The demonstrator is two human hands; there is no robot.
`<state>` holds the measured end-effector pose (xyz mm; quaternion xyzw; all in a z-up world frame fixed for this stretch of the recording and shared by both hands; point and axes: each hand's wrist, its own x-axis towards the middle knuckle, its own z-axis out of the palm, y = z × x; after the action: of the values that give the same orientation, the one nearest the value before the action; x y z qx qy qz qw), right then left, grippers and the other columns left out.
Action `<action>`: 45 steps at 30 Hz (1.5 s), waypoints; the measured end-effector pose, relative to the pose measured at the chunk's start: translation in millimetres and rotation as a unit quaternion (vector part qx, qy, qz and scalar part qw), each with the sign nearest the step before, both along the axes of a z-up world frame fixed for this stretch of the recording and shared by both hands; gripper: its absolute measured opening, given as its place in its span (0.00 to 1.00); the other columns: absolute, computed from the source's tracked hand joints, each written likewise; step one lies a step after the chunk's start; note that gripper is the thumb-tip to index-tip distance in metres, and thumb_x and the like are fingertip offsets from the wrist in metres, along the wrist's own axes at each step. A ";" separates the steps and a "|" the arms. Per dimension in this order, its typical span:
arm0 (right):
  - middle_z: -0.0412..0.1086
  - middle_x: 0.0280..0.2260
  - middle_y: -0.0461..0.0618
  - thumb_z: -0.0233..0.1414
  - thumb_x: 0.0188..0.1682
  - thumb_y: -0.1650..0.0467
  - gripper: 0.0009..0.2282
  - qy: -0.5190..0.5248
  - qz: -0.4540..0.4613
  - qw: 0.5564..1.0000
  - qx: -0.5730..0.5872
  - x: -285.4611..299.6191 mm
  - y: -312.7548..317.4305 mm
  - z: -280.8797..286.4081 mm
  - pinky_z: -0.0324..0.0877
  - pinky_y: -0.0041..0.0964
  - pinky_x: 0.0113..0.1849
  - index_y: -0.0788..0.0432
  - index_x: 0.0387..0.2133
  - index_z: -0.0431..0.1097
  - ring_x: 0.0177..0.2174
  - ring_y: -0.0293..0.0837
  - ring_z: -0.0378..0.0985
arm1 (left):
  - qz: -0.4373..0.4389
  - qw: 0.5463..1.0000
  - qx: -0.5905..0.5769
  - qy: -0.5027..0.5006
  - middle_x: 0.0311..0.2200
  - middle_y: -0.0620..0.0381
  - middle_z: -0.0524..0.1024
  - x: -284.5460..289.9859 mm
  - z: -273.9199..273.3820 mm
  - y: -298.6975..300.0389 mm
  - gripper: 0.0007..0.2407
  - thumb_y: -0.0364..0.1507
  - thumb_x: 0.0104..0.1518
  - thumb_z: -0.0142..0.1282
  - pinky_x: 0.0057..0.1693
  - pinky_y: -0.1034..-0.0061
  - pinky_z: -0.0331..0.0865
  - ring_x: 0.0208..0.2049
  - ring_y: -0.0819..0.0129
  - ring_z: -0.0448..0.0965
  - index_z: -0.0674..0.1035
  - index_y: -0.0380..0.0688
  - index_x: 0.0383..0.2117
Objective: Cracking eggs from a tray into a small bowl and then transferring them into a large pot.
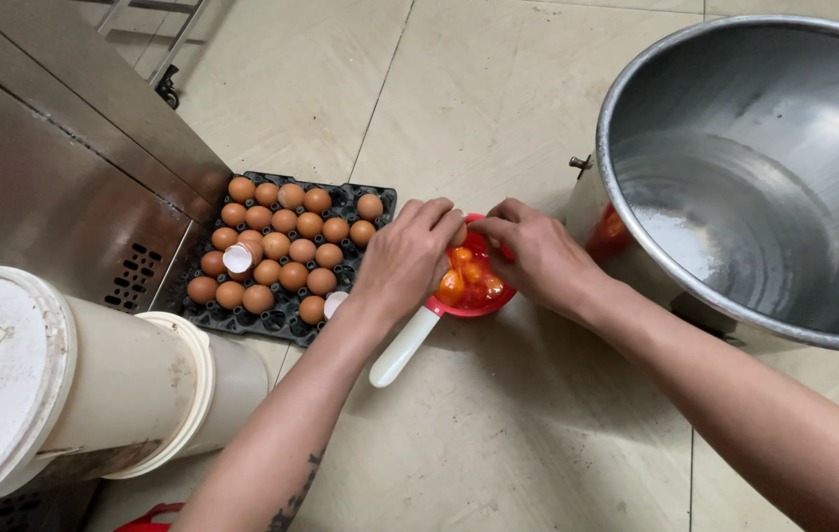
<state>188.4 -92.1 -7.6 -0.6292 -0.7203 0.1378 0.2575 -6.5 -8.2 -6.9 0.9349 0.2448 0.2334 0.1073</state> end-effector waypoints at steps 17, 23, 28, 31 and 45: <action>0.73 0.44 0.54 0.56 0.45 0.76 0.12 -0.014 -0.014 0.999 0.031 8.3 -4.1 3.4 0.75 0.49 0.40 0.62 0.44 0.73 0.38 0.58 0.79 | -0.070 0.972 0.222 -0.010 0.54 0.50 0.72 -3.8 21.5 0.7 0.16 0.24 0.58 0.55 0.56 0.66 0.73 0.55 0.57 0.75 0.75 0.39 0.54; 0.74 0.42 0.53 0.55 0.45 0.77 0.15 0.149 -0.077 0.985 -0.033 13.5 3.7 -17.3 0.76 0.40 0.41 0.58 0.47 0.74 0.38 0.50 0.81 | -0.039 0.998 0.041 0.028 0.48 0.47 0.69 -4.3 11.7 -2.1 0.25 0.24 0.52 0.58 0.48 0.64 0.75 0.49 0.53 0.75 0.73 0.46 0.61; 0.74 0.45 0.49 0.55 0.45 0.78 0.17 0.284 -0.113 0.945 -0.117 20.1 11.1 -33.6 0.77 0.35 0.43 0.57 0.49 0.74 0.41 0.42 0.79 | -0.007 0.995 -0.096 -0.028 0.47 0.47 0.67 -8.0 -1.7 3.9 0.25 0.25 0.50 0.61 0.50 0.63 0.75 0.46 0.53 0.77 0.74 0.49 0.58; 0.75 0.46 0.48 0.54 0.45 0.79 0.18 0.371 -0.124 0.904 -0.170 20.7 12.0 -34.2 0.75 0.33 0.44 0.59 0.51 0.73 0.43 0.38 0.78 | 0.022 0.985 -0.164 -0.056 0.47 0.46 0.69 -7.0 5.4 1.8 0.22 0.28 0.50 0.61 0.51 0.63 0.75 0.46 0.52 0.79 0.74 0.48 0.55; 0.73 0.47 0.56 0.45 0.47 0.82 0.22 0.528 -0.105 0.822 -0.186 11.2 17.6 -31.7 0.77 0.36 0.44 0.65 0.58 0.63 0.40 0.42 0.80 | -0.025 0.959 -0.229 -0.167 0.50 0.45 0.78 12.9 -2.5 -3.7 0.19 0.25 0.54 0.60 0.53 0.66 0.78 0.49 0.53 0.83 0.74 0.41 0.53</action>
<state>199.6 -74.5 -39.3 -0.5681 -0.3636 0.5528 0.4894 6.4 -11.9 -9.5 0.8388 0.2464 0.3214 0.3639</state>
